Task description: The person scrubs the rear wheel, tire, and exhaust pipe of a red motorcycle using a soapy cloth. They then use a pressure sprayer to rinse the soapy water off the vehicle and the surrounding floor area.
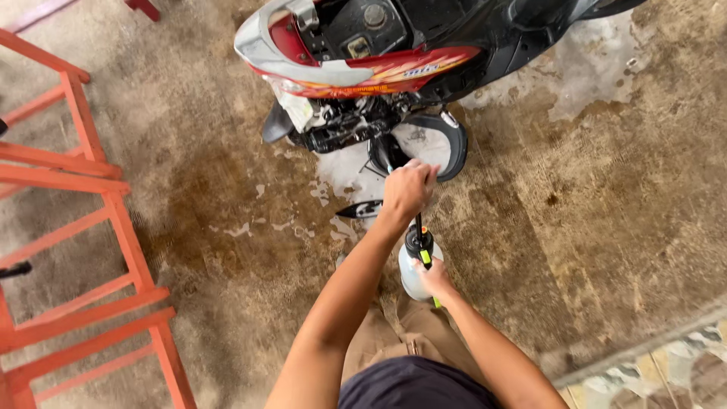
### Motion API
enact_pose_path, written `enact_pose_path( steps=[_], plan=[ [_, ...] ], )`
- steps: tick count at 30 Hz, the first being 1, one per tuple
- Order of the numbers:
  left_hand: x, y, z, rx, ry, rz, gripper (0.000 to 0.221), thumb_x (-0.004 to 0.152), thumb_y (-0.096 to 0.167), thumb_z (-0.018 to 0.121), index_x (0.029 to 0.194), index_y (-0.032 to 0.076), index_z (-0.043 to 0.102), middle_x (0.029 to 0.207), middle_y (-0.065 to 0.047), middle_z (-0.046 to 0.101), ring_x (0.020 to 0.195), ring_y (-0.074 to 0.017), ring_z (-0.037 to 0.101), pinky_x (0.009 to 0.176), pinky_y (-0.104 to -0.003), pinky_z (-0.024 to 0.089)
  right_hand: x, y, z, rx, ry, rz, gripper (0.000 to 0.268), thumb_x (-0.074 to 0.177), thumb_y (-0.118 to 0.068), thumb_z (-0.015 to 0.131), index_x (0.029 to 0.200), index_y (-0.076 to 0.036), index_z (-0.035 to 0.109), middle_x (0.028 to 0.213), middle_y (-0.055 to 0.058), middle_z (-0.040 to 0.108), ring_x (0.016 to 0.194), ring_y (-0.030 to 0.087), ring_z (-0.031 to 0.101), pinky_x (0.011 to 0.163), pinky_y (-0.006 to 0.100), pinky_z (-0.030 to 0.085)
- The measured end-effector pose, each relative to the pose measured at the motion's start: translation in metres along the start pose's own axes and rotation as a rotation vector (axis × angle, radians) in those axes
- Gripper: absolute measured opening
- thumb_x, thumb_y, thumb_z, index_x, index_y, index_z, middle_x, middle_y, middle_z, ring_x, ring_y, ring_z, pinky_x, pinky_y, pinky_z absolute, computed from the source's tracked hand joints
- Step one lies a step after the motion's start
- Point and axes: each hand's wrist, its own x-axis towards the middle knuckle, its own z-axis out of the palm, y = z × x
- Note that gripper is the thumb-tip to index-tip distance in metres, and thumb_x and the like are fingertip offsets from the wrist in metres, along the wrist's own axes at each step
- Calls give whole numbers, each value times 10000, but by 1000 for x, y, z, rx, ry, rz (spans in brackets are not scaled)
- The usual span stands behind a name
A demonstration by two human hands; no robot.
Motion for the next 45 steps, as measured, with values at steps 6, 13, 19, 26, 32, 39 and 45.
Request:
enact_pose_path(
  steps=[6, 13, 19, 26, 32, 39, 45],
  plan=[
    [-29, -6, 13, -16, -177, -145, 389, 1055, 382, 558, 842, 73, 659, 861, -172, 657, 636, -370, 667, 589, -493, 538, 12, -19, -3, 54, -39, -51, 294, 879, -321, 714, 1044, -84, 768, 894, 99, 789, 842, 224, 742, 786, 392, 563],
    [-49, -12, 25, -41, -160, -91, 350, 1002, 354, 593, 818, 66, 666, 891, -200, 656, 698, -400, 672, 616, -516, 543, 25, -38, -6, -3, 9, -161, 323, 924, -321, 661, 1109, -59, 697, 874, 124, 758, 831, 235, 737, 766, 404, 554],
    [20, 8, -35, -37, 18, -36, 383, 1024, 333, 584, 757, 66, 644, 781, -154, 644, 660, -371, 666, 608, -501, 527, 36, -26, -10, -86, -12, -38, 301, 888, -316, 684, 1069, -89, 766, 858, 120, 764, 805, 215, 731, 748, 391, 551],
    [-31, -2, -1, -104, -127, -137, 336, 1048, 318, 575, 857, 50, 642, 848, -183, 633, 693, -390, 666, 642, -505, 535, 25, -18, -8, 12, -29, -89, 248, 872, -277, 673, 980, -67, 752, 860, 92, 784, 815, 208, 729, 757, 393, 554],
    [-70, -26, 56, -63, -204, -121, 324, 998, 347, 621, 848, 62, 662, 897, -175, 653, 767, -408, 666, 691, -522, 535, 22, -27, -7, -105, -10, -80, 301, 886, -334, 716, 977, -49, 745, 840, 148, 757, 772, 273, 710, 740, 428, 547],
    [-86, -36, 43, -50, -264, -146, 343, 947, 370, 680, 812, 54, 666, 871, -168, 673, 798, -398, 670, 714, -514, 533, 13, -24, -2, -73, -41, -64, 327, 839, -350, 724, 1010, -72, 755, 821, 161, 765, 744, 313, 738, 712, 451, 564],
    [-100, -31, 30, -67, -243, -186, 304, 942, 338, 675, 860, 46, 658, 898, -192, 668, 797, -413, 673, 697, -520, 534, 10, -15, -5, -234, -56, -71, 349, 842, -386, 734, 1005, -79, 765, 874, 170, 768, 826, 334, 748, 753, 443, 568]
  ],
)
